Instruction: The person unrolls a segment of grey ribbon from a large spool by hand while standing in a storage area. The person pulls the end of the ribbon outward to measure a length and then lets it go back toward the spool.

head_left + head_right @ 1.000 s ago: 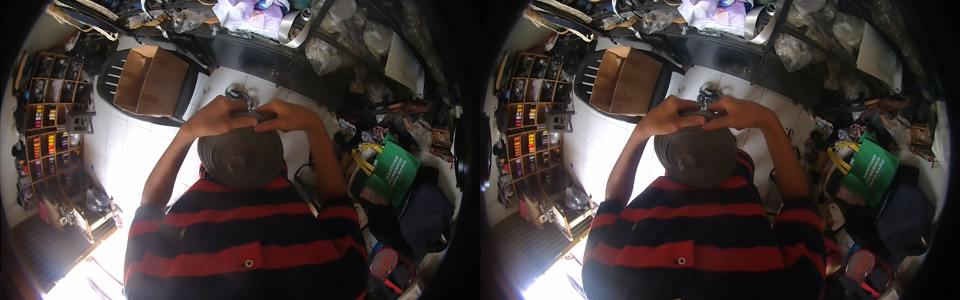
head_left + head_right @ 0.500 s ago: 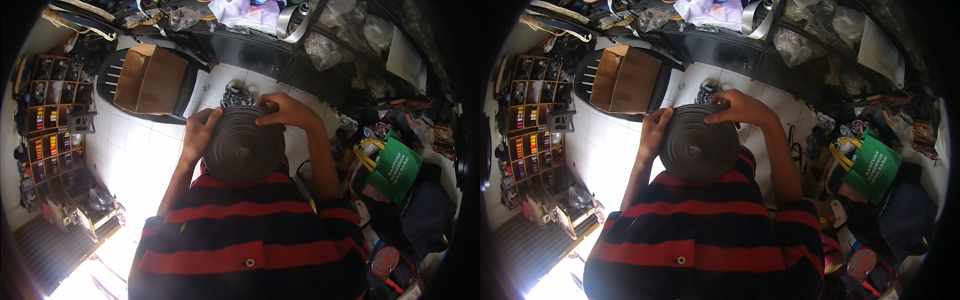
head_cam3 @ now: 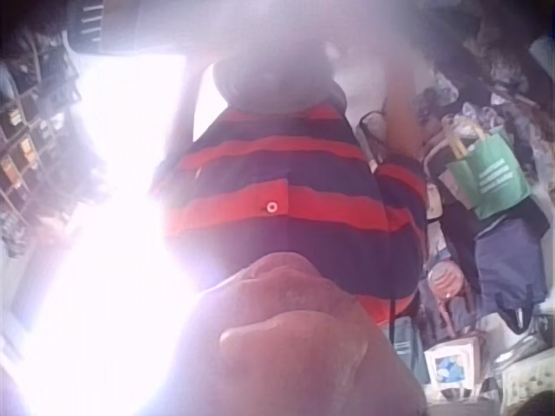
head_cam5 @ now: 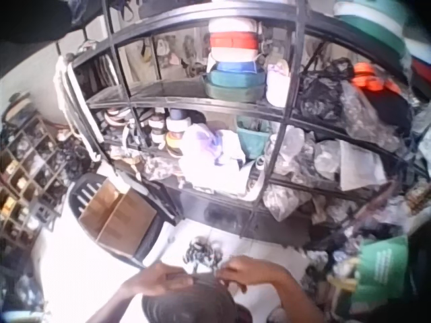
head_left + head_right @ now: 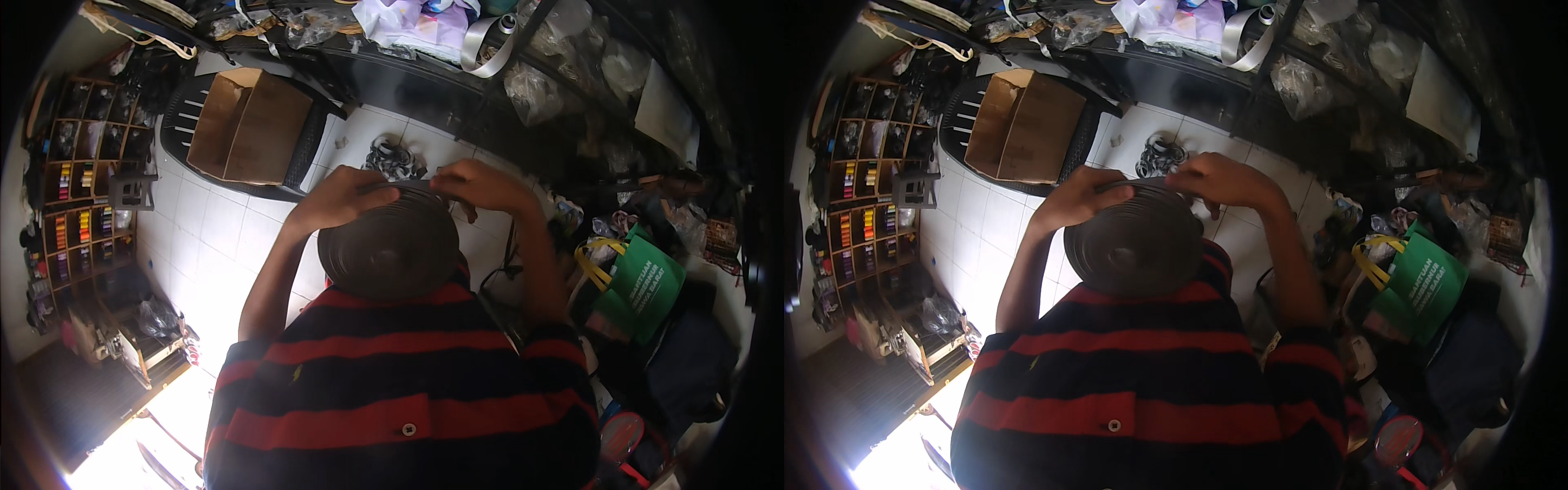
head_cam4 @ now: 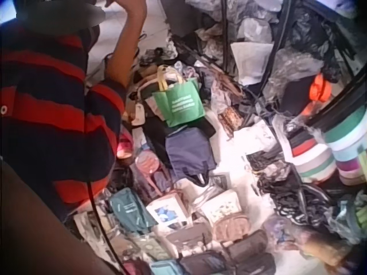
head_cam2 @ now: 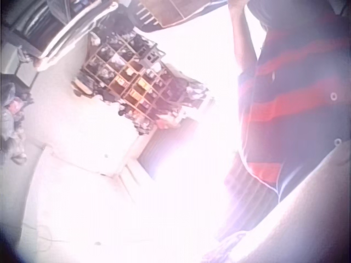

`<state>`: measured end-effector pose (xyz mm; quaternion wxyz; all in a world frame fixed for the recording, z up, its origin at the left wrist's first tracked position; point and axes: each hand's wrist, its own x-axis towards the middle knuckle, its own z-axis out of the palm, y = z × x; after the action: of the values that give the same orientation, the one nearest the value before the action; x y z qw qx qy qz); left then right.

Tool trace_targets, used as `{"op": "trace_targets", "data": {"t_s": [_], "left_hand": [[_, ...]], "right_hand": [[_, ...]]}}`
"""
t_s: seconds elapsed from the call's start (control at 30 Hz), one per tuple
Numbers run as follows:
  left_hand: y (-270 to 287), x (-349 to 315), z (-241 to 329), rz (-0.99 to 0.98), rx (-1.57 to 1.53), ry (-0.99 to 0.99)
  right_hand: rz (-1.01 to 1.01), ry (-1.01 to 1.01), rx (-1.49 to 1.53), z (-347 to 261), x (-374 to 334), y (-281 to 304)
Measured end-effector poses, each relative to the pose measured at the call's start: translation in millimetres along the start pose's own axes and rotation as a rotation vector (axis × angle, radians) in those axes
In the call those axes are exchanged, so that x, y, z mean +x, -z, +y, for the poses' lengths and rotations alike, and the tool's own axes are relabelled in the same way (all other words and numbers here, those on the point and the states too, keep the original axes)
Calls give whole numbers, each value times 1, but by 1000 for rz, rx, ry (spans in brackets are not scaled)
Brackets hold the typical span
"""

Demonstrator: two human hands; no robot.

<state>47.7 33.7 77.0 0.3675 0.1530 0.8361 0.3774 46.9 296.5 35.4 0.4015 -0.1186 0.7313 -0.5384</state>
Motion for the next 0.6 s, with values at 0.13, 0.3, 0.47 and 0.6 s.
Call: {"op": "trace_targets", "data": {"t_s": [0.13, 0.3, 0.47, 0.6], "left_hand": [[-7, -13, -17, 137, -79, -75], [-8, -27, -26, 201, -140, -80], [-2, -32, -48, 215, -239, -120], [12, -33, -72, 175, -331, -134]], "right_hand": [[-12, -60, 151, 8, -11, -3], [122, -177, 189, -11, -16, -46], [293, 27, 72, 6, -4, -74], [301, 343, 30, 22, 16, -89]]}}
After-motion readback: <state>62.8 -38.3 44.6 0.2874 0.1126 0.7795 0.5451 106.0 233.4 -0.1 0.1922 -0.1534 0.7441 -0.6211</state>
